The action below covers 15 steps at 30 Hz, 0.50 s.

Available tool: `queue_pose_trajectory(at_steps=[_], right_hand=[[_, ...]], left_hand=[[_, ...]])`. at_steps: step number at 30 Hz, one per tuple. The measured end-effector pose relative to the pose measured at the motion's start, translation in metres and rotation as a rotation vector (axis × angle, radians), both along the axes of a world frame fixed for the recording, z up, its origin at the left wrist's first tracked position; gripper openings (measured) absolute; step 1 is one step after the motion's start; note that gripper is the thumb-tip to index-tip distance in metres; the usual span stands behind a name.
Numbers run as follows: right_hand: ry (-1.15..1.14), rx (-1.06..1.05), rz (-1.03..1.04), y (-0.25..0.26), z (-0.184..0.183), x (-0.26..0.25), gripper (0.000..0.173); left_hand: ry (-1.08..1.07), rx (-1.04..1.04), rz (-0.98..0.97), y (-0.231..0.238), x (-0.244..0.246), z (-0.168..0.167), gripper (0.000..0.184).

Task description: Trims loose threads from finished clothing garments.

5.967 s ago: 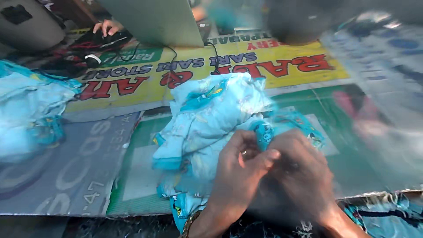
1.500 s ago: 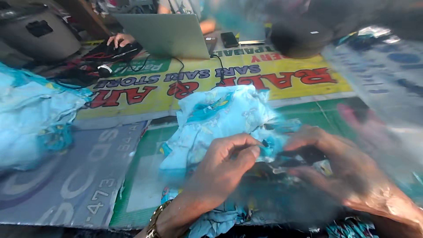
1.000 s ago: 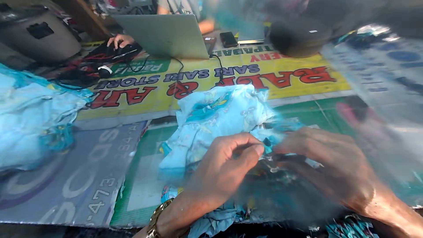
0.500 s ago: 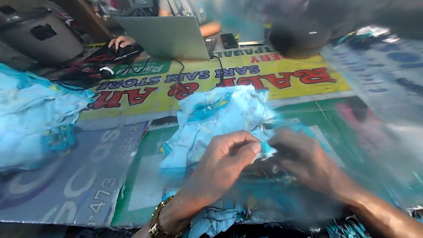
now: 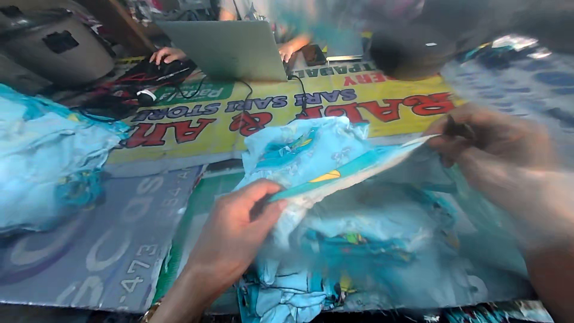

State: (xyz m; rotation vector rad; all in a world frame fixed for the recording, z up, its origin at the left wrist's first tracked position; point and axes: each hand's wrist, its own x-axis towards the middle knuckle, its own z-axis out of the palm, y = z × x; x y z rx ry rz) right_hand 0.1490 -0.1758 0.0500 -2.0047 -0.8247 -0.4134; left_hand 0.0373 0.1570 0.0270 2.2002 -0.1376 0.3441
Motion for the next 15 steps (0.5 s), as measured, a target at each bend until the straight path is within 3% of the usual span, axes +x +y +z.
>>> queue_pose_trajectory(at_steps=[3,6,11,15], right_hand=[[0.002,-0.003,-0.018,0.003,0.001,0.005,0.007],[-0.001,-0.073,-0.062,0.009,0.004,0.018,0.007],[-0.076,-0.194,-0.03,0.038,0.007,0.067,0.013],[-0.088,-0.372,-0.039,0.076,-0.009,0.113,0.018]], left_hand=[[0.005,-0.24,-0.062,0.008,0.001,0.003,0.006],[-0.001,-0.328,-0.065,0.016,0.008,0.002,0.008],[-0.109,-0.145,-0.014,0.021,0.025,0.007,0.021],[-0.053,0.109,0.063,0.036,0.048,-0.01,0.033]])
